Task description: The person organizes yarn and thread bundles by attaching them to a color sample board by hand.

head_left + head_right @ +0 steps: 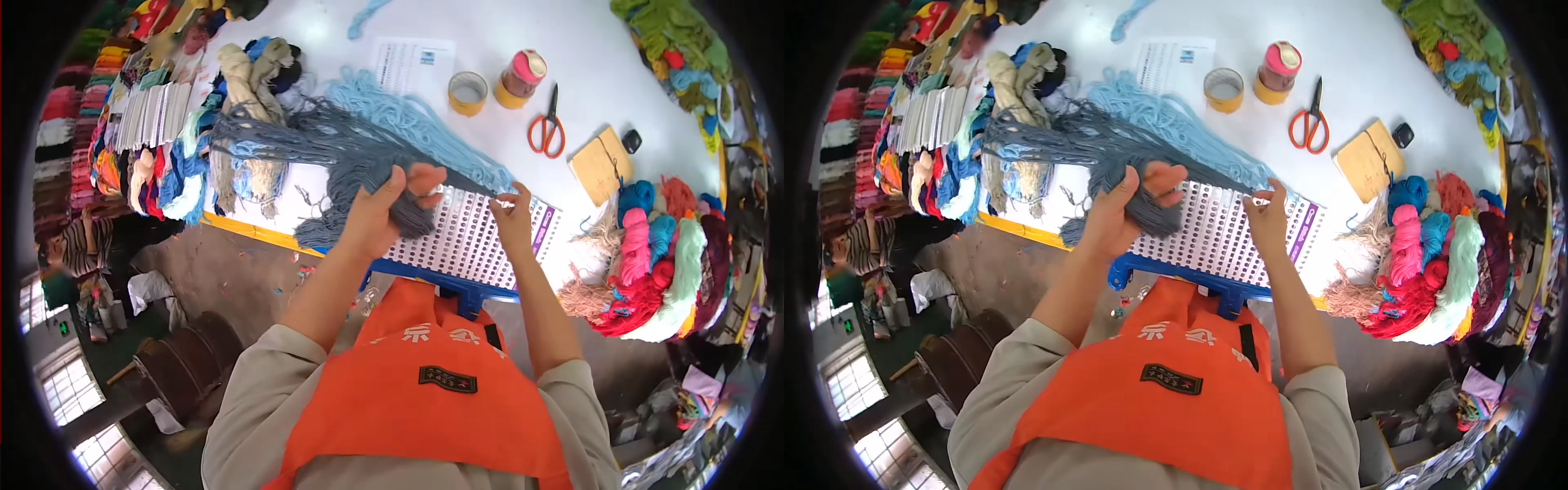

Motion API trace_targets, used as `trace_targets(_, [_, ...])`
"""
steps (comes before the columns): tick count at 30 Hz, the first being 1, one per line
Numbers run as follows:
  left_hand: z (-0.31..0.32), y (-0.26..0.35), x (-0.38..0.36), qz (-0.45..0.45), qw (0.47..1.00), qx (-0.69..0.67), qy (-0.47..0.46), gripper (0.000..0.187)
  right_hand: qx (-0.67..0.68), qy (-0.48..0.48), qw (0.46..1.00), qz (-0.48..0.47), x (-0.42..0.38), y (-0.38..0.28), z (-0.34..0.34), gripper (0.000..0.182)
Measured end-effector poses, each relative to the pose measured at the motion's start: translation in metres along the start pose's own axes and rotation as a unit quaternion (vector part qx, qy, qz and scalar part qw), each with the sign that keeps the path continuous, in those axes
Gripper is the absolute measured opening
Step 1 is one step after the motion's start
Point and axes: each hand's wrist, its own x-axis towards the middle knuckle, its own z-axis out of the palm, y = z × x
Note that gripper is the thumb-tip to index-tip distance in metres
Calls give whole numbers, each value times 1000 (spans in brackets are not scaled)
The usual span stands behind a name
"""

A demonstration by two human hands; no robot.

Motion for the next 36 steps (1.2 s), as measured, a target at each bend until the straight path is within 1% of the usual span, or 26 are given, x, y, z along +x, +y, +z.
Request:
trace_targets(1, [3,0,-8,12,999,-31,-28,48,55,3,998,-21,-13,-25,4,45])
trace_targets(2, [6,3,-17,2,998,-59,-39,50,133,-17,991,-16,-28,-52,6,31])
trace_targets(4, [15,8,-36,16,997,-60,-48,51,296,-82,952,13,-68,-116,8,17])
trace_targets(5, [19,12,-45,19,997,-59,-51,52,281,-110,953,18,-86,-139,8,11])
trace_targets(7, [18,16,-62,10,994,-11,-113,57,256,-162,953,10,-113,-175,14,14])
trace_targets(8, [19,20,-70,-2,989,18,-145,59,213,-159,963,-31,-124,-187,19,14])
trace_targets(10, [31,27,-89,19,989,58,-135,56,194,-149,963,-114,-135,-182,26,10])
trace_targets(11, [35,33,-96,37,988,89,-124,55,202,-121,965,-118,-142,-188,29,6])
trace_targets(14, [33,38,-109,45,987,68,-140,53,260,-112,958,-52,-161,-205,28,4])
trace_targets(15, [33,39,-113,46,989,51,-134,51,259,-110,958,-61,-167,-208,28,4])
trace_targets(16, [33,40,-116,52,987,52,-142,51,289,-120,949,-42,-170,-211,26,5])
trace_targets(17, [35,42,-120,68,988,66,-119,45,318,-130,939,-25,-173,-214,25,8])
trace_targets(18, [38,47,-121,87,988,81,-97,38,314,-124,941,-33,-176,-216,27,12])
trace_targets(19, [42,49,-125,90,989,73,-86,37,313,-122,941,-42,-177,-220,27,12])
trace_targets(22, [32,45,-123,108,988,44,-105,36,325,-130,936,-37,-187,-225,30,11])
trace_targets(23, [33,48,-126,108,988,42,-104,36,360,-134,923,-26,-188,-227,29,12])
trace_targets(24, [33,52,-130,87,990,12,-110,36,396,-138,908,-16,-189,-229,29,13])
trace_targets(25, [33,55,-134,65,991,-18,-114,37,402,-146,904,-17,-189,-229,29,14])
trace_targets(26, [33,56,-138,56,988,-47,-133,41,395,-147,907,-19,-192,-229,30,14])
trace_targets(28, [29,57,-140,31,987,-59,-149,45,383,-160,909,-28,-192,-229,31,13])
trace_targets(29, [27,59,-142,41,984,-48,-167,48,381,-165,909,-30,-194,-232,34,13])
trace_targets(31, [27,63,-147,53,984,-42,-162,48,302,-141,942,-50,-199,-239,41,13])
trace_targets(33, [24,66,-152,65,983,-13,-169,47,263,-131,954,-52,-204,-240,51,13])
trace_targets(35, [20,62,-155,70,989,18,-133,46,244,-130,959,-64,-202,-235,59,14])
trace_targets(36, [15,60,-157,82,988,60,-119,44,207,-120,968,-79,-202,-235,62,14])
